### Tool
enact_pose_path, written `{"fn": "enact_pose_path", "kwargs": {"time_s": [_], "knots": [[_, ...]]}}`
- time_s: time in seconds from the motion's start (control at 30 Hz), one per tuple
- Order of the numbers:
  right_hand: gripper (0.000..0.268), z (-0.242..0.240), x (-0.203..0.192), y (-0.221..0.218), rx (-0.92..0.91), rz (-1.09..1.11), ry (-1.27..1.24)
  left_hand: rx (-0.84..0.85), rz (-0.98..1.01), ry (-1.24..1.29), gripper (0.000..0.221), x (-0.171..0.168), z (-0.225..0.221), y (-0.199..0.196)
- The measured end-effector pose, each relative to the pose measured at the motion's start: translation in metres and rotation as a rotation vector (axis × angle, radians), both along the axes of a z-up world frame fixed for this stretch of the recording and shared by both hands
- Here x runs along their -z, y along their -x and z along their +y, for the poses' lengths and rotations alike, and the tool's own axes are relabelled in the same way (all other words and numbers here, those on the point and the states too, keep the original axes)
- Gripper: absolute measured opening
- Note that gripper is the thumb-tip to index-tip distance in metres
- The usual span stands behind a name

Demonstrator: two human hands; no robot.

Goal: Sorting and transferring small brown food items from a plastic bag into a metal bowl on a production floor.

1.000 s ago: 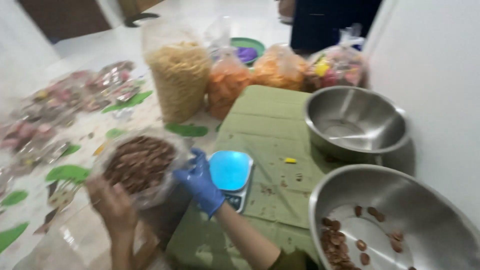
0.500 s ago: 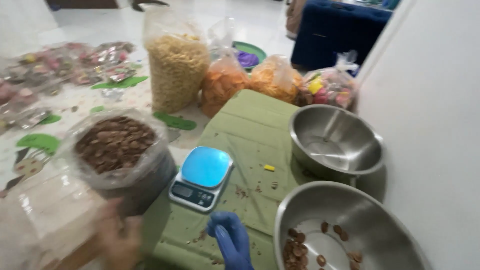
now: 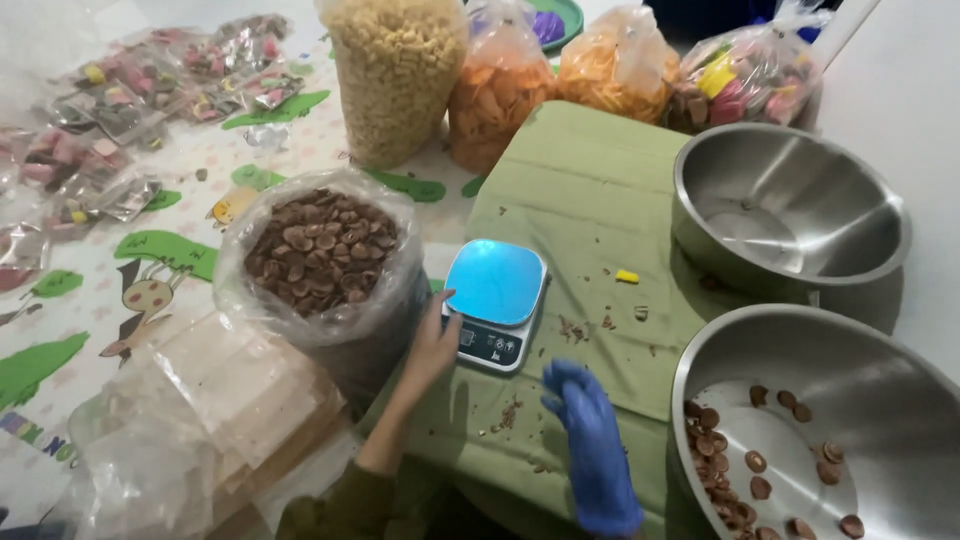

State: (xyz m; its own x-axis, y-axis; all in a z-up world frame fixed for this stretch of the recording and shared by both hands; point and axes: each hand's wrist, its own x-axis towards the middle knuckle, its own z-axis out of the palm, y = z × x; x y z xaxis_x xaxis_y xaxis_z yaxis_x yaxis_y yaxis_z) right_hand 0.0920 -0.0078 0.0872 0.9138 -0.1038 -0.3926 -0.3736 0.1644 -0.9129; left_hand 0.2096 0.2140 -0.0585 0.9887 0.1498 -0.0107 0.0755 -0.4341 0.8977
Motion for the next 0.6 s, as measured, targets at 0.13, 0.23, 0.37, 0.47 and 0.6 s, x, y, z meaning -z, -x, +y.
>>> {"fn": "enact_pose_path", "kwargs": {"time_s": [0.13, 0.23, 0.37, 0.47, 0.6], "knots": [[0.054, 0.010, 0.075, -0.063, -0.040, -0.144, -0.195, -0.026, -0.012, 0.112, 0.057, 0.039, 0.002, -0.051], [0.053, 0.013, 0.183, -0.120, -0.072, -0.363, -0.486, -0.092, -0.014, 0.127, 0.062, 0.068, 0.002, -0.082], [0.051, 0.041, 0.137, -0.130, -0.033, -0.284, -0.516, -0.217, 0.015, 0.102, 0.062, 0.065, -0.001, -0.108], [0.055, 0.035, 0.092, -0.103, -0.040, -0.152, -0.530, -0.261, 0.122, 0.068, 0.063, 0.057, -0.008, -0.112], [0.067, 0.016, 0.133, -0.142, 0.045, -0.084, -0.552, -0.300, 0.127, 0.122, 0.063, 0.024, -0.018, -0.107]]}}
